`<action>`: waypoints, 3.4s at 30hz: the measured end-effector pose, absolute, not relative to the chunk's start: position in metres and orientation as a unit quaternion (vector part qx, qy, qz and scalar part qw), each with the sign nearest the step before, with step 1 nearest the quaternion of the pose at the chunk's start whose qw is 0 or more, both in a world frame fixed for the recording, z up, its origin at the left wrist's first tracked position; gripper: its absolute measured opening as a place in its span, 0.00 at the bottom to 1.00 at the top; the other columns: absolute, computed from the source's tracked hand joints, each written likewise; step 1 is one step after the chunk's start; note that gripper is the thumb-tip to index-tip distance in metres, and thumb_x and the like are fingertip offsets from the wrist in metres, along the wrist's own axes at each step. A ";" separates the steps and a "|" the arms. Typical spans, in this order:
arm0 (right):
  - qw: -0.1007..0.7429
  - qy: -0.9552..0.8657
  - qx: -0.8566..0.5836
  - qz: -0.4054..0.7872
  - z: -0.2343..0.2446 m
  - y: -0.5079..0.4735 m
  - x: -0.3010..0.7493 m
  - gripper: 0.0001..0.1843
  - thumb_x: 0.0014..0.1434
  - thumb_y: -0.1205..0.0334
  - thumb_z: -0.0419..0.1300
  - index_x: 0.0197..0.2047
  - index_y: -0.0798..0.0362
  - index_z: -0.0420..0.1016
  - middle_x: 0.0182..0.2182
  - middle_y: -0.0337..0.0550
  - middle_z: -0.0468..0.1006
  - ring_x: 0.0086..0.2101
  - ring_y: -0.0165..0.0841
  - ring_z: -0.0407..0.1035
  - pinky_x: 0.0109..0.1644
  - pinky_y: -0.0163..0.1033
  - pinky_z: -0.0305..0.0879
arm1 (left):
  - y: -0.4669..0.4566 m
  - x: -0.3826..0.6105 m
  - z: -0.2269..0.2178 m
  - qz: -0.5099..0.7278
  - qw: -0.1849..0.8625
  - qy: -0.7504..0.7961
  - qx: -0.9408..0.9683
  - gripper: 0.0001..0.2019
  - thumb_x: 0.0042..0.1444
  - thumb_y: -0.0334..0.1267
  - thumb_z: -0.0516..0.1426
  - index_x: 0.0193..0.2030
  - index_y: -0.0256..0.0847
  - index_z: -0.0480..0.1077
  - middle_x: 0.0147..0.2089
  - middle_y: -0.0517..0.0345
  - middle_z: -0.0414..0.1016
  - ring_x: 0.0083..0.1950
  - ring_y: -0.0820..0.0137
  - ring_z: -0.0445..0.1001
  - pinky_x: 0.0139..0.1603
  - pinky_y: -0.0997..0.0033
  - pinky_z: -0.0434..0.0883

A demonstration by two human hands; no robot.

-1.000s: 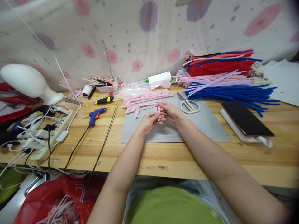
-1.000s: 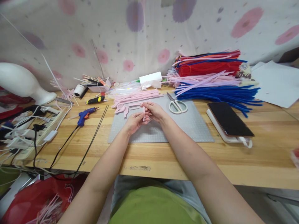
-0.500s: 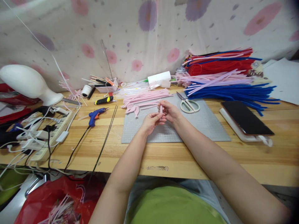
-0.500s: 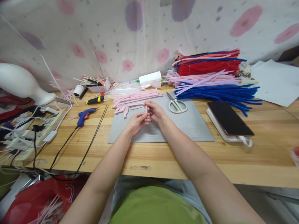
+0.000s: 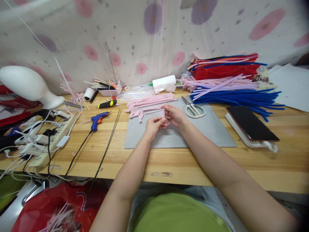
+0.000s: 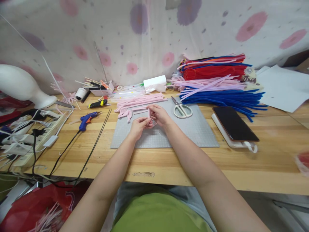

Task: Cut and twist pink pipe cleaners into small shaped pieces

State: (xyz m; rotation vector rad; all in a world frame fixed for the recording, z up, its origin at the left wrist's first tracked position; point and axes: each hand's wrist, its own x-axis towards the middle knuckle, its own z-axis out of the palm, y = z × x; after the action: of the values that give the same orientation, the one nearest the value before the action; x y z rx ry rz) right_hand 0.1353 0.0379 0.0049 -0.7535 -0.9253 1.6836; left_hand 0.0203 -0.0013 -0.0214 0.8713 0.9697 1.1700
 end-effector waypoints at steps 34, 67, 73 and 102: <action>0.601 -0.372 -0.412 0.575 -0.020 0.042 0.128 0.13 0.35 0.60 0.65 0.19 0.54 0.63 0.14 0.31 0.63 0.15 0.19 0.50 0.17 0.28 0.44 | 0.005 0.005 -0.033 0.420 0.390 0.579 0.579 0.06 0.47 0.37 0.56 0.23 0.38 0.68 0.18 0.62 0.70 0.19 0.77 0.68 0.23 0.79 0.60; 0.572 -0.386 -0.302 0.658 -0.012 0.040 0.139 0.15 0.35 0.58 0.68 0.23 0.54 0.67 0.16 0.31 0.62 0.18 0.19 0.53 0.19 0.28 0.46 | -0.003 -0.006 -0.007 0.449 0.717 0.423 0.325 0.05 0.45 0.32 0.59 0.29 0.31 0.72 0.20 0.60 0.70 0.20 0.81 0.68 0.23 0.81 0.68; 0.502 -0.511 -0.340 0.610 -0.009 0.041 0.147 0.13 0.40 0.56 0.66 0.25 0.55 0.69 0.20 0.33 0.67 0.20 0.21 0.59 0.24 0.29 0.56 | 0.003 -0.010 -0.010 0.567 0.611 0.479 0.277 0.07 0.42 0.35 0.60 0.27 0.33 0.69 0.21 0.63 0.69 0.20 0.82 0.66 0.23 0.80 0.68; 0.203 -0.811 -0.519 0.181 -0.029 0.054 0.174 0.02 0.48 0.65 0.58 0.27 0.54 0.70 0.31 0.46 0.71 0.37 0.35 0.63 0.42 0.39 0.58 | 0.013 -0.022 -0.025 0.557 0.387 0.620 0.394 0.05 0.47 0.35 0.53 0.32 0.40 0.62 0.25 0.64 0.65 0.21 0.76 0.66 0.25 0.73 0.65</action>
State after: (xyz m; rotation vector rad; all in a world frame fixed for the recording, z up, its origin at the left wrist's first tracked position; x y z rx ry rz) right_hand 0.1742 0.0537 -0.0287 -1.4471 -2.2628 0.5040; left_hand -0.0222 0.0131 -0.0251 1.0019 1.5777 1.4185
